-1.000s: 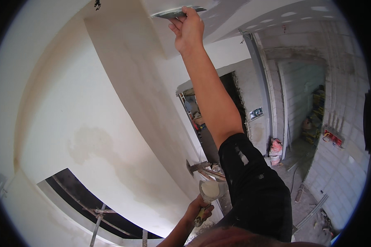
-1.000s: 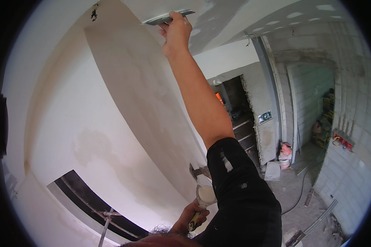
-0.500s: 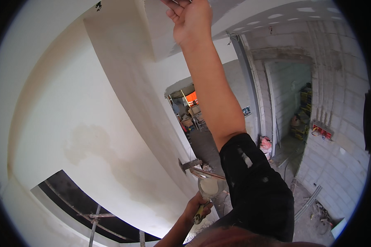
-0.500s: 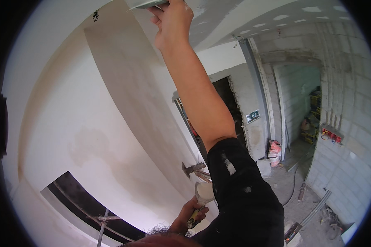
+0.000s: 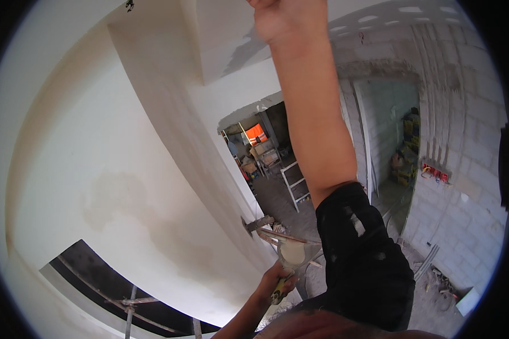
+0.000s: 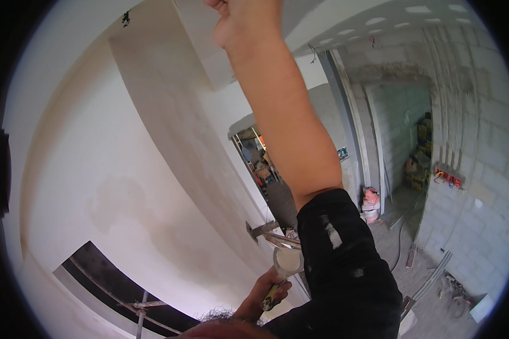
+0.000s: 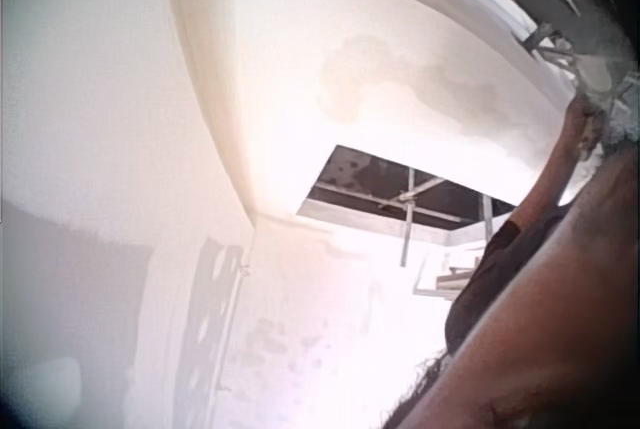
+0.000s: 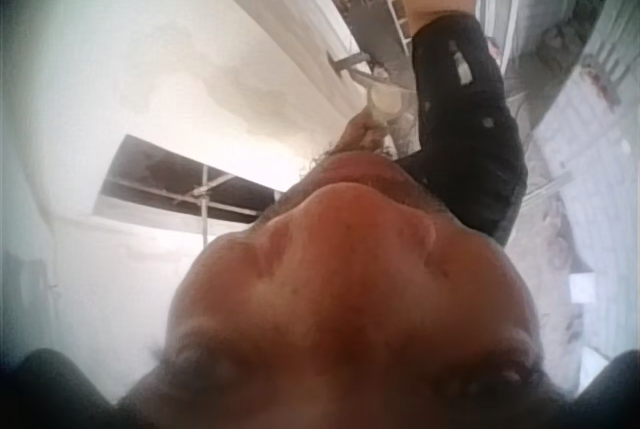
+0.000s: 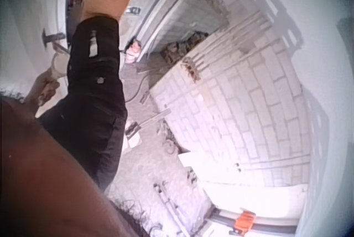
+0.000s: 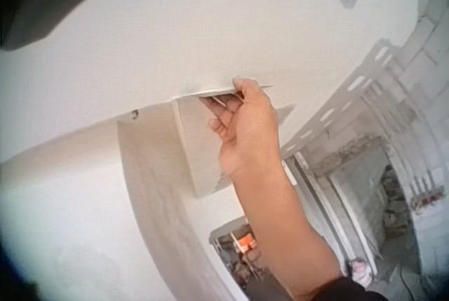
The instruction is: The person applies plaster to a ceiling using a hawk and a trowel. They repeatedly scoop plaster from the hawk onto the trowel and spread it across the ceiling surface in smooth strokes.
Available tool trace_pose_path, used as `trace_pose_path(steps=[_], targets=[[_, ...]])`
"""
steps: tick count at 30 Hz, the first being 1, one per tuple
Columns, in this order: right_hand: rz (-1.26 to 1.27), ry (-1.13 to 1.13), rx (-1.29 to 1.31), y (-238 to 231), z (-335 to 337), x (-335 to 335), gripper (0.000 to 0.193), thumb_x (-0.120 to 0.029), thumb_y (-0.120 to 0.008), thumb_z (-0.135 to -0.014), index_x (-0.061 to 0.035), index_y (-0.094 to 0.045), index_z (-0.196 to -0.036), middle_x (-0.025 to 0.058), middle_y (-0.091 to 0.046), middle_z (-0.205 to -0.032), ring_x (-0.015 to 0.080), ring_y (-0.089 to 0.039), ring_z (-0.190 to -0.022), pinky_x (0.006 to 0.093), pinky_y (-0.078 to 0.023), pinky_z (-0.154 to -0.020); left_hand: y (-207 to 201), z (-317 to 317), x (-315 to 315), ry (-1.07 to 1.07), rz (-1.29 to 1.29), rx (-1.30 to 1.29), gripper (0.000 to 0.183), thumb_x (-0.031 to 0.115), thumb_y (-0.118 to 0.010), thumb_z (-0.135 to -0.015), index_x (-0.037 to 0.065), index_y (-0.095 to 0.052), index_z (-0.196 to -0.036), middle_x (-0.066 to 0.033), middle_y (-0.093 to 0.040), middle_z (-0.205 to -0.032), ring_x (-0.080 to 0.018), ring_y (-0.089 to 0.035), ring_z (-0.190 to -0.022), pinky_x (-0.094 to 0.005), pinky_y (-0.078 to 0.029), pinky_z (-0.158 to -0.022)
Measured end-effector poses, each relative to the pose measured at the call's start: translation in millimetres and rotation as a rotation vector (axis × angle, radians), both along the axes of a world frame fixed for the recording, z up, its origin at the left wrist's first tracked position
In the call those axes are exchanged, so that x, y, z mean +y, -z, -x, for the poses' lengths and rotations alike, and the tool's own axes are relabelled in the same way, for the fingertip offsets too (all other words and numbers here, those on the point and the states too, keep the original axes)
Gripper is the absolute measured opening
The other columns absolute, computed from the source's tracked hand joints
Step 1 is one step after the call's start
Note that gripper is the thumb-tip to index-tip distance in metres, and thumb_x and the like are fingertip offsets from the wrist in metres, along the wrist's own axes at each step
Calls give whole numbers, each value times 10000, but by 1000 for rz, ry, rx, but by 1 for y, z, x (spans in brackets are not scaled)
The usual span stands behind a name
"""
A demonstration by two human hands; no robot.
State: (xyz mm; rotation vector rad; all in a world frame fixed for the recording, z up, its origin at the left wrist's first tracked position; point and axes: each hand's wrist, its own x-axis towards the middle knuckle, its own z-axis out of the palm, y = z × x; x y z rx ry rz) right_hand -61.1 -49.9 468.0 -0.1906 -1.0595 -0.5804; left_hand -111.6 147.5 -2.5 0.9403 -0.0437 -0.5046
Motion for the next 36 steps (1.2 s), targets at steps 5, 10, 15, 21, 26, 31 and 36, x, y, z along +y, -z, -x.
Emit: trace_pose_path(steps=[5, 10, 15, 21, 26, 31, 36], targets=[[-84, 113, -161, 15, 21, -31, 203, -168, -415, -1006, -48, -531, -1122, 122, -669, -1056, 201, -656, -982, 360, -446, -782, -2, -4, -3, 24, -6, 36, 460, 153, -459, -871, 121, -408, -1327, -63, -462, -642, -122, -361, -410, -245, -328, -388], [-26, -47, -304, 81, -5, -72, 223, -171, -460, -1001, -29, -563, -1138, 126, -684, -1110, 259, -661, -1050, 426, -468, -895, -5, -9, 6, 8, 94, 29, 527, 103, -492, -865, 121, -399, -1384, -77, -511, -847, -114, -402, -528, -221, -349, -388], [30, 69, 81, 207, -53, -107, 296, -229, -539, -1025, -70, -584, -1271, 76, -654, -1245, 236, -603, -1193, 483, -435, -1065, -30, -7, 3, 93, 167, -18, 547, 128, -476, -872, 117, -385, -1411, -92, -492, -730, -119, -360, -425, -227, -348, -361], [222, -25, 628, 409, -83, -89, 438, -278, -597, -1016, -65, -458, -1373, 114, -619, -1256, 267, -659, -1092, 494, -607, -827, -72, -25, -17, 274, 281, 10, 581, 116, -453, -917, 143, -336, -1485, -89, -487, -696, -116, -350, -380, -210, -346, -336], [396, -181, 680, 502, -82, -53, 255, -7, -524, -984, -36, -624, -1217, 107, -669, -1188, 228, -647, -1126, 381, -540, -948, -64, -44, -30, 279, 334, 86, 657, 86, -454, -921, 126, -264, -1548, -127, -498, -697, -123, -360, -370, -223, -362, -316], [692, -32, 690, 515, -95, -51, 425, 177, -463, -878, -5, -661, -1206, 127, -676, -1235, 236, -640, -1168, 372, -496, -1008, -75, -52, -33, 233, 289, 117, 670, 83, -464, -921, 132, -247, -1553, -135, -501, -705, -126, -364, -375, -225, -375, -313], [840, 252, 422, 486, -113, -51, 549, 212, -476, -762, -6, -659, -1231, 167, -685, -1243, 284, -635, -1210, 392, -477, -1043, -88, -58, -31, 194, 95, 49, 688, 93, -430, -913, 203, -233, -1563, -85, -467, -636, -111, -333, -353, -214, -349, -310]])
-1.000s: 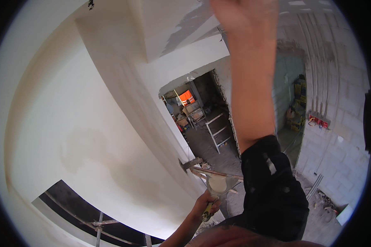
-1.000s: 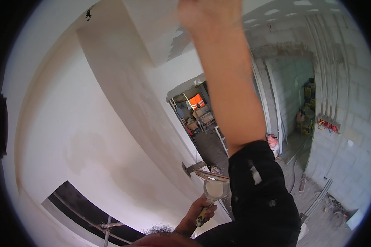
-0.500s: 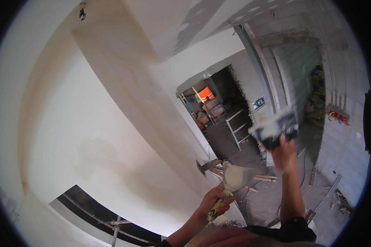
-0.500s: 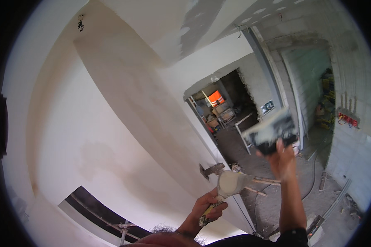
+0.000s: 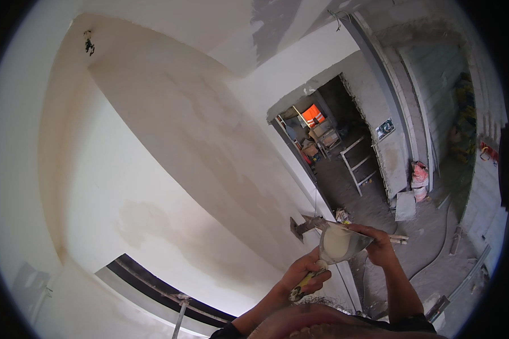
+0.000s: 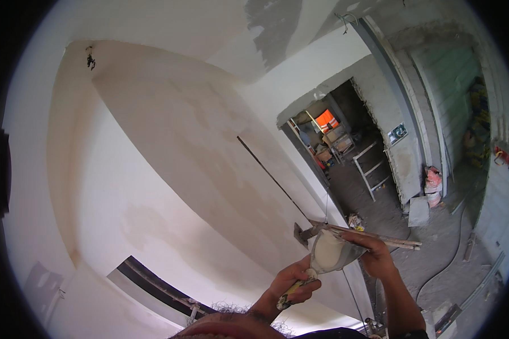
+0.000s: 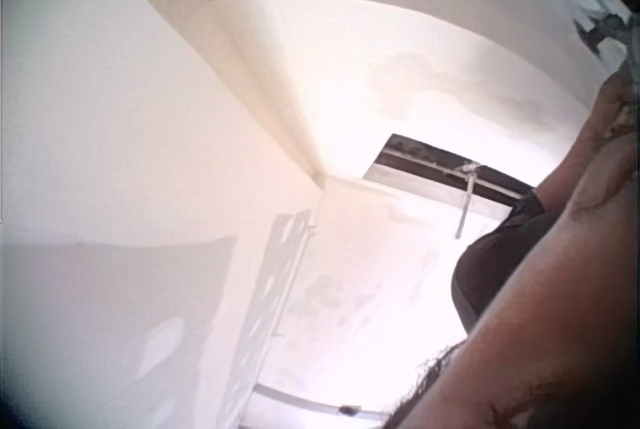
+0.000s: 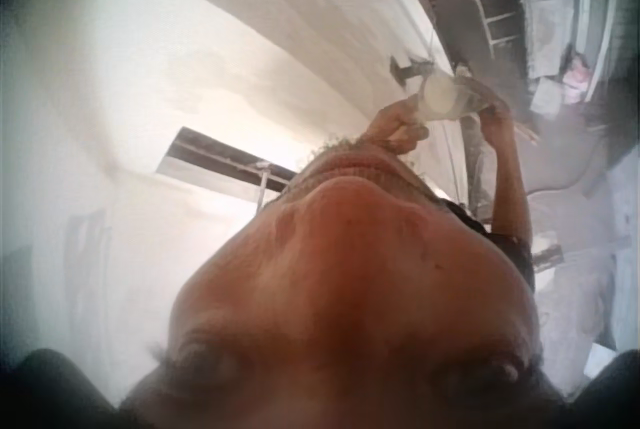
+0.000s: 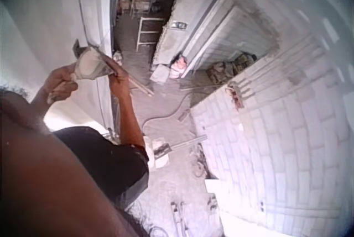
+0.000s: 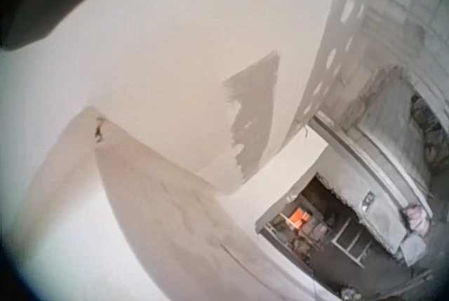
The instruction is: The person applies plaster to a ceiling using a hawk and a trowel. They repeatedly scoop plaster from the hawk onto the trowel and spread it across the ceiling surface in smooth strokes.
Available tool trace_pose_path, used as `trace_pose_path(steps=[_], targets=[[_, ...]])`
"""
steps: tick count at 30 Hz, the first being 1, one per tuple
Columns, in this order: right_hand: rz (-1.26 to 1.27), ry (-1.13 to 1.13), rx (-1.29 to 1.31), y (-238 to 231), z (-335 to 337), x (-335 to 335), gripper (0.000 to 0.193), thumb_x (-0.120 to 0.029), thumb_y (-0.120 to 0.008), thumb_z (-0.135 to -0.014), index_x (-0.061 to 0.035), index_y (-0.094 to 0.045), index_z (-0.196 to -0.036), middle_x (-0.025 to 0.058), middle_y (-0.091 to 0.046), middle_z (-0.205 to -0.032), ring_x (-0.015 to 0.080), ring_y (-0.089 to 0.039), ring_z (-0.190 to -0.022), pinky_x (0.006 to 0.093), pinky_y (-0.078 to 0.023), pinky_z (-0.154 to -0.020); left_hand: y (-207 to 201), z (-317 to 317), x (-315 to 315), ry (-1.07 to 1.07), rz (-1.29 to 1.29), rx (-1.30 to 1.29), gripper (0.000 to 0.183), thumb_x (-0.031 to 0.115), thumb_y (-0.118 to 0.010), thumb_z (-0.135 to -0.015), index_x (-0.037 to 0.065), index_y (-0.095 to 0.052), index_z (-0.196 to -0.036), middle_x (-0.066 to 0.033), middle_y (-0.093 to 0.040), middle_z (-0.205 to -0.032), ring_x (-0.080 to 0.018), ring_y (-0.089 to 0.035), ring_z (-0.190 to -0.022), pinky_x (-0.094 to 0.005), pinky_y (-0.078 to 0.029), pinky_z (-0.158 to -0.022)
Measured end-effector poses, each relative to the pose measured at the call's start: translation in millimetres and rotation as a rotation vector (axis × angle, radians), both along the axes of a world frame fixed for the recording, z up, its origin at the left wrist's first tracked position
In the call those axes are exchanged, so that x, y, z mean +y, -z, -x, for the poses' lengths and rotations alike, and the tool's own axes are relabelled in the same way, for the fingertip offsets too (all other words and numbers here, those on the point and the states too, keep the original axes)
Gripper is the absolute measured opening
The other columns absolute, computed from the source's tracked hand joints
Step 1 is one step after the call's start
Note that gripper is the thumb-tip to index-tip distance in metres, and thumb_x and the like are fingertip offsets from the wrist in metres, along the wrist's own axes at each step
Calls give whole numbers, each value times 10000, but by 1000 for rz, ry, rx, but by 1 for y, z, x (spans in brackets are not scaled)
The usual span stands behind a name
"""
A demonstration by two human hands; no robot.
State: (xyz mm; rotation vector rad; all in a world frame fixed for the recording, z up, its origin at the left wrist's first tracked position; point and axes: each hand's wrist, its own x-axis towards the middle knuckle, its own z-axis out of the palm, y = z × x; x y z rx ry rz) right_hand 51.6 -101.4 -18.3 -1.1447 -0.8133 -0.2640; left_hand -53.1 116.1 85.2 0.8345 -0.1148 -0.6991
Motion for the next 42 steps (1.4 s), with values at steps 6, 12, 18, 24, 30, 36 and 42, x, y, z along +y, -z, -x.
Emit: trace_pose_path(steps=[6, 12, 18, 24, 30, 36, 42], targets=[[444, 120, -106, -5, -32, -7, 387, 135, -549, -819, 15, -665, -1168, 196, -712, -1119, 330, -679, -1113, 393, -511, -973, -11, 7, -5, -190, -24, -54, 745, 86, -472, -889, 190, -194, -1573, -151, -574, -913, -117, -374, -393, -225, -362, -304], [25, 371, 63, 13, -167, 18, 171, -174, -637, -981, -79, -650, -1123, 35, -689, -972, 178, -630, -838, 329, -499, -776, -7, 3, 7, -229, 60, -169, 759, 76, -485, -859, 149, -199, -1558, -179, -572, -1151, -125, -405, -439, -231, -377, -307], [-768, -438, 179, -263, -169, 58, 306, -150, -642, -946, -10, -553, -1203, 142, -647, -1156, 269, -672, -1035, 492, -575, -897, 19, 6, 11, -329, 57, -111, 669, 69, -469, -845, 122, -283, -1485, -171, -560, -996, -122, -389, -437, -234, -364, -316], [-812, -505, 150, -410, -194, 126, 225, -105, -499, -960, 50, -519, -1122, 191, -645, -1062, 303, -689, -974, 496, -613, -840, 17, 3, 6, -364, 33, -82, 611, 76, -465, -844, 121, -327, -1438, -129, -510, -763, -122, -376, -415, -240, -359, -337], [-774, -479, 194, -477, -198, 177, 259, -96, -467, -969, 49, -450, -1184, 183, -620, -1091, 333, -675, -988, 503, -588, -917, 26, 4, 8, -339, 22, -140, 610, 102, -462, -857, 123, -318, -1449, -106, -483, -674, -128, -362, -368, -239, -345, -342], [-768, -386, 199, -507, -198, 178, 256, -124, -477, -965, 15, -473, -1180, 147, -624, -1063, 270, -669, -866, 426, -550, -771, 25, 11, 11, -362, -3, -126, 598, 119, -470, -860, 126, -322, -1439, -109, -467, -654, -140, -362, -365, -250, -344, -345], [-756, -342, 186, -517, -175, 165, 251, -131, -460, -965, -18, -492, -1187, 122, -624, -1071, 263, -676, -879, 388, -520, -739, 29, 16, 17, -333, 48, -98, 580, 127, -474, -850, 129, -330, -1412, -108, -462, -656, -151, -369, -382, -253, -349, -353]])
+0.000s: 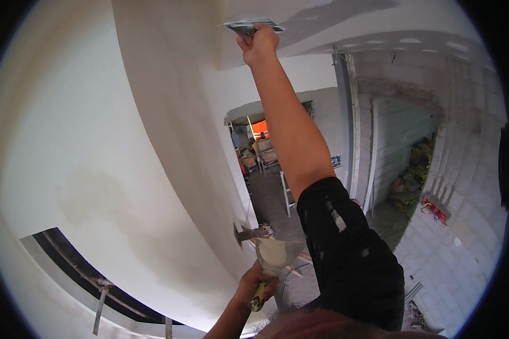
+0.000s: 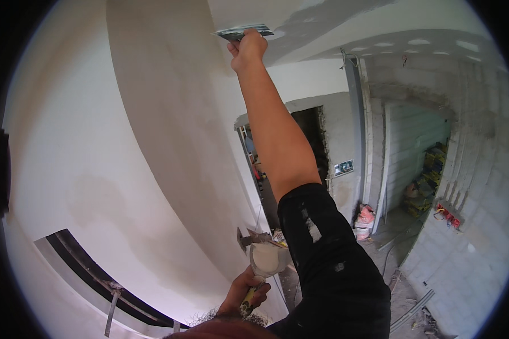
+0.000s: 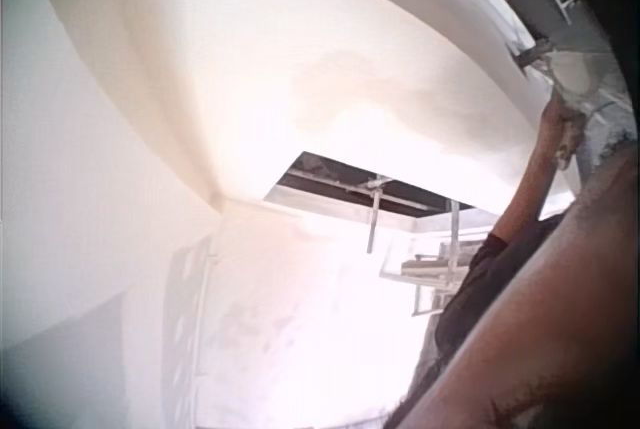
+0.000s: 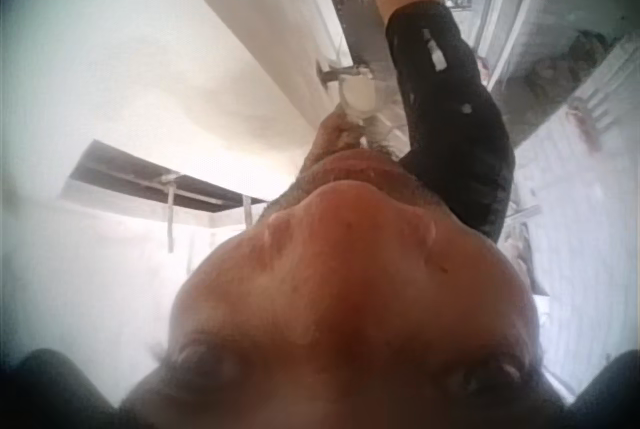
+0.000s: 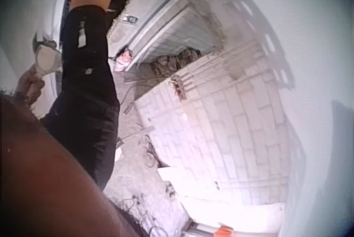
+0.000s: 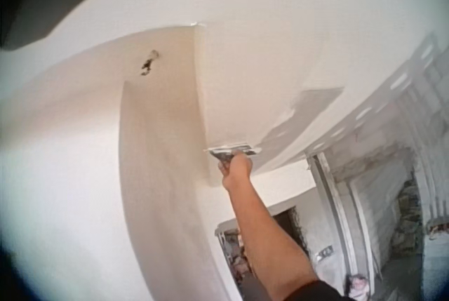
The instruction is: The person applies plaster to a ceiling using a hawk and a trowel. They repeatedly scoop plaster from the hawk onto the trowel and spread it across the ceiling surface in smooth strokes.
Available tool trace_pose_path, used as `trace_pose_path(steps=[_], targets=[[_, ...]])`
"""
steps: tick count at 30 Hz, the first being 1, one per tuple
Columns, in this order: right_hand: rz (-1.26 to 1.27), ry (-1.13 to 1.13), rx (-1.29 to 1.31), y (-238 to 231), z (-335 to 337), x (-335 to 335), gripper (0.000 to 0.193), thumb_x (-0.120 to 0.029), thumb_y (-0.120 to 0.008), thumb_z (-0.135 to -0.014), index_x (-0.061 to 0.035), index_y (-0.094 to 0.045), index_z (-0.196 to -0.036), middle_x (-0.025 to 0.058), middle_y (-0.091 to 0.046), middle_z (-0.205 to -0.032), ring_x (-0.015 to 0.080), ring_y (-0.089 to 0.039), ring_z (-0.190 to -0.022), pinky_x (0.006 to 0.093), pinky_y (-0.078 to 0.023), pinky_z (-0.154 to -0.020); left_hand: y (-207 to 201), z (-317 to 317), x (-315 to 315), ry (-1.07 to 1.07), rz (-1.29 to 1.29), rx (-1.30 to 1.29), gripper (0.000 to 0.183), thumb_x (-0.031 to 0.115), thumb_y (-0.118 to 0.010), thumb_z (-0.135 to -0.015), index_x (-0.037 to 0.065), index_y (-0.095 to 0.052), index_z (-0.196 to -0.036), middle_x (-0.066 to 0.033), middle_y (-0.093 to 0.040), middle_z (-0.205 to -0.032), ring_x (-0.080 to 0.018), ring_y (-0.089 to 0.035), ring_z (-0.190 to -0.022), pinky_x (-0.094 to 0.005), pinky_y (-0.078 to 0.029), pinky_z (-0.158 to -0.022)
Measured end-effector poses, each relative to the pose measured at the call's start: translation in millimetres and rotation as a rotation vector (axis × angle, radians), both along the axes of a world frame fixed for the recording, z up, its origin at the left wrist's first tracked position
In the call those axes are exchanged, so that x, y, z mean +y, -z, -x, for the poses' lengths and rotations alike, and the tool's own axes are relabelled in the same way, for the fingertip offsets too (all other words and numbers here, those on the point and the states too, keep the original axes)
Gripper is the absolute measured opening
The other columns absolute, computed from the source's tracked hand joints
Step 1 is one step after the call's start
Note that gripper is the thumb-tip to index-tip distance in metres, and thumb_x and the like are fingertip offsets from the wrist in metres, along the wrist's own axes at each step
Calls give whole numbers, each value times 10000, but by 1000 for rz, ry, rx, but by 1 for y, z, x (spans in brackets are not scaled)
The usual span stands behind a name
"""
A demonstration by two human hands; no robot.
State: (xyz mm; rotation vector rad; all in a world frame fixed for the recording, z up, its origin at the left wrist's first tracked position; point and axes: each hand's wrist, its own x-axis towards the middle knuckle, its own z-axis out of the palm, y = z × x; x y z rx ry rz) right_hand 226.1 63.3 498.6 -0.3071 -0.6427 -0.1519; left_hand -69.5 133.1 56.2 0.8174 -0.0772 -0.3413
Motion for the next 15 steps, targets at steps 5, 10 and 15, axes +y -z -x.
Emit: trace_pose_path(steps=[5, 10, 15], targets=[[-38, -26, -102, 7, 31, -17, 280, -150, -460, -954, -14, -498, -1196, 119, -623, -1105, 267, -697, -914, 356, -493, -714, 5, -1, 0, 15, 19, 7, 549, 129, -465, -843, 125, -346, -1379, -106, -466, -651, -150, -367, -377, -256, -351, -352], [-82, -55, -239, 13, 73, -39, 265, -119, -454, -961, -3, -491, -1195, 154, -637, -1169, 313, -693, -977, 381, -493, -747, 9, -2, 2, 59, 27, -29, 493, 135, -457, -841, 74, -374, -1323, -94, -465, -640, -140, -369, -372, -253, -348, -339], [-138, -67, -322, 15, 110, -51, 228, -151, -460, -965, -18, -529, -1137, 120, -662, -1084, 274, -689, -981, 369, -489, -762, 3, 1, 2, 96, 23, -29, 476, 128, -460, -836, 19, -384, -1293, -105, -487, -654, -128, -378, -385, -239, -371, -344]])
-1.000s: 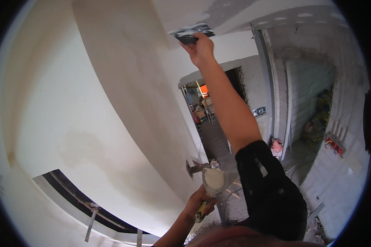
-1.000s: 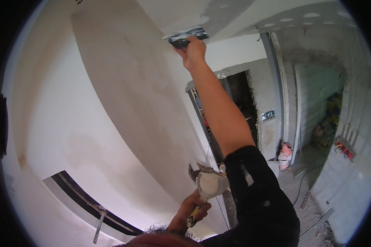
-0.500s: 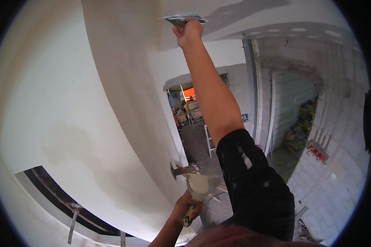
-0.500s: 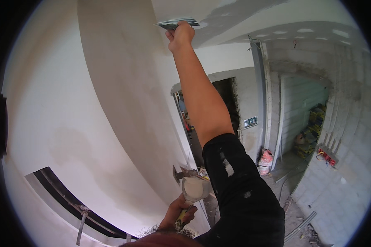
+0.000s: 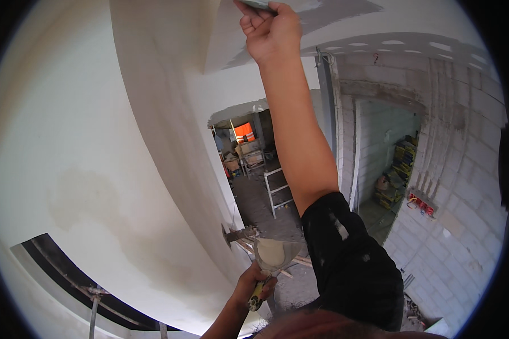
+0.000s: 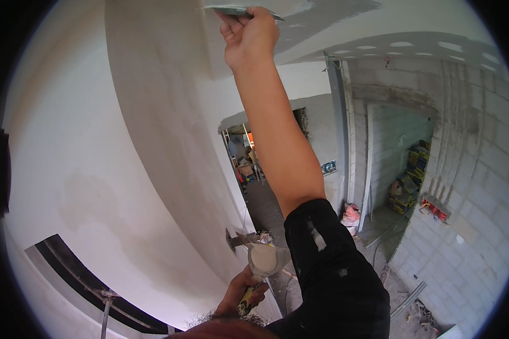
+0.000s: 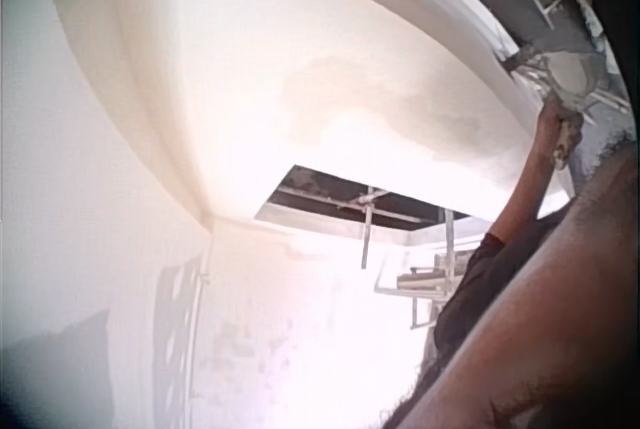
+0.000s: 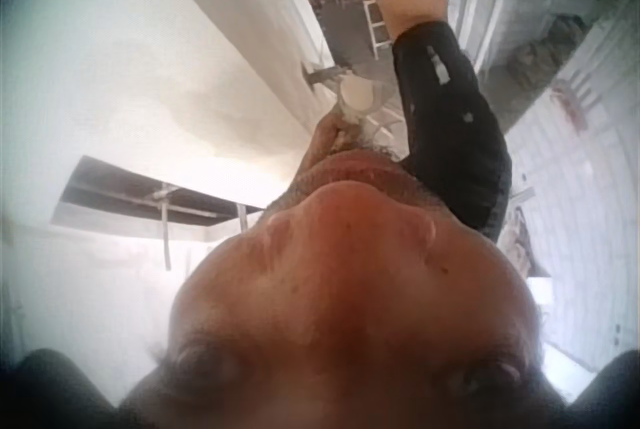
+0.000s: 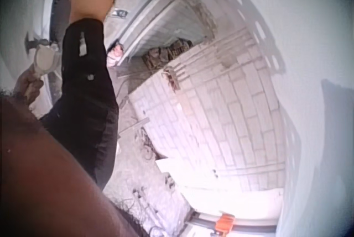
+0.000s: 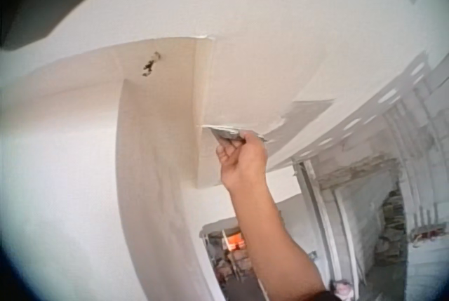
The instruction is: The person applies plaster to a ceiling using a hawk and a trowel. They repeatedly scoop plaster from the hawk onto the trowel and spread it across the ceiling surface in smooth strokes.
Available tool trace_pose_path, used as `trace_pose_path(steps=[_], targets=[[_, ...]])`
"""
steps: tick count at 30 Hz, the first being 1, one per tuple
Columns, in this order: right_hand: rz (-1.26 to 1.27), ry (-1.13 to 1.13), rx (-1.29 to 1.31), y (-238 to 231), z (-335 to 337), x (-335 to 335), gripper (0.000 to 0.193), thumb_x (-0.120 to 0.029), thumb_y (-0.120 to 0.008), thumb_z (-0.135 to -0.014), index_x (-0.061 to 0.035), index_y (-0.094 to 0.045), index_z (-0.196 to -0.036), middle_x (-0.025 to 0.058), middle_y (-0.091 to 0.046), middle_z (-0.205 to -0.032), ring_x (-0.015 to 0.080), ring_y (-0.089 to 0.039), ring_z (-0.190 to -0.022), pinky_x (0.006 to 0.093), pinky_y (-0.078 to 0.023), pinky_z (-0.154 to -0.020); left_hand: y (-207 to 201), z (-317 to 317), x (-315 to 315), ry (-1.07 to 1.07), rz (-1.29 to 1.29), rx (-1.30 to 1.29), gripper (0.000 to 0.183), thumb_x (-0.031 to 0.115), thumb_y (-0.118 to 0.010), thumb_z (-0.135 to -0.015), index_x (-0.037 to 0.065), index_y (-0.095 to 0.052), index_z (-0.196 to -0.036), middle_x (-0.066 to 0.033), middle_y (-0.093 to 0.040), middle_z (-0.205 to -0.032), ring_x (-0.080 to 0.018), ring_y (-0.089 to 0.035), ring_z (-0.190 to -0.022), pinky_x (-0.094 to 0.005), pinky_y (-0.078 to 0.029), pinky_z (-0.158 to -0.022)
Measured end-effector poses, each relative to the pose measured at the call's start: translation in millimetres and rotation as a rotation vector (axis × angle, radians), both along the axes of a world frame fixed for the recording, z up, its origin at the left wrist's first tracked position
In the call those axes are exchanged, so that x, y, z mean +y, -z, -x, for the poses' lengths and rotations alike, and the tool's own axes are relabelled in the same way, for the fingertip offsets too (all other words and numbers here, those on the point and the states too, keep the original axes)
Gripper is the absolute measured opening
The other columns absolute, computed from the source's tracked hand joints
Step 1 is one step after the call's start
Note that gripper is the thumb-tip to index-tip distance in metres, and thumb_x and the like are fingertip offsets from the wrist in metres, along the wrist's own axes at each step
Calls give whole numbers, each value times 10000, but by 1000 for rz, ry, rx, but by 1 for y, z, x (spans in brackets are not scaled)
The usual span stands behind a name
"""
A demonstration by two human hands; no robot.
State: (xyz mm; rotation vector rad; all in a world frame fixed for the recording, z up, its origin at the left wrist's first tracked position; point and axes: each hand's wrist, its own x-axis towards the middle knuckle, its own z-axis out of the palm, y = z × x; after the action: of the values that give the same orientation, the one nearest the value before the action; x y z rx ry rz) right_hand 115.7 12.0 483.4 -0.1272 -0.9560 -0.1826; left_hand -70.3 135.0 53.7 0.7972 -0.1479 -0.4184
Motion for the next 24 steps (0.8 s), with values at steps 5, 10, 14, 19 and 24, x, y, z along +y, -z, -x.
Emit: trace_pose_path(steps=[5, 10, 14, 19, 24], targets=[[-40, 43, -119, -2, 37, -19, 187, -141, -437, -968, -30, -544, -1074, 120, -692, -1002, 280, -685, -963, 360, -495, -711, 13, -2, 4, -13, 44, 21, 502, 104, -466, -826, 28, -378, -1314, -130, -556, -855, -128, -446, -488, -235, -381, -351], [-82, 126, -150, 15, 65, -34, 201, -153, -453, -970, -35, -546, -1104, 133, -690, -1066, 315, -677, -1053, 360, -495, -729, 20, -11, 8, 24, 37, 25, 501, 86, -471, -817, 50, -383, -1309, -129, -552, -1073, -137, -474, -560, -247, -381, -370], [1, 164, -114, 69, 67, -49, 228, -193, -543, -954, -54, -574, -1131, 79, -678, -1085, 239, -678, -1015, 400, -494, -806, 23, -16, 12, -30, 59, 32, 459, 74, -471, -812, 48, -414, -1267, -130, -554, -1040, -141, -470, -573, -257, -387, -411], [120, 330, 132, 176, 64, -96, 251, -245, -604, -936, -96, -620, -1137, 45, -703, -1065, 201, -674, -977, 400, -508, -782, 48, -36, 17, -108, 64, 114, 396, 68, -465, -817, 47, -451, -1212, -122, -561, -1014, -155, -485, -617, -277, -429, -466], [148, 465, 463, 299, 66, -155, 259, -215, -516, -952, -99, -599, -1169, 41, -704, -1079, 200, -690, -947, 363, -526, -667, 49, -52, 10, -200, -65, 180, 438, 44, -454, -820, 65, -449, -1258, -114, -581, -1078, -207, -573, -768, -339, -543, -587]])
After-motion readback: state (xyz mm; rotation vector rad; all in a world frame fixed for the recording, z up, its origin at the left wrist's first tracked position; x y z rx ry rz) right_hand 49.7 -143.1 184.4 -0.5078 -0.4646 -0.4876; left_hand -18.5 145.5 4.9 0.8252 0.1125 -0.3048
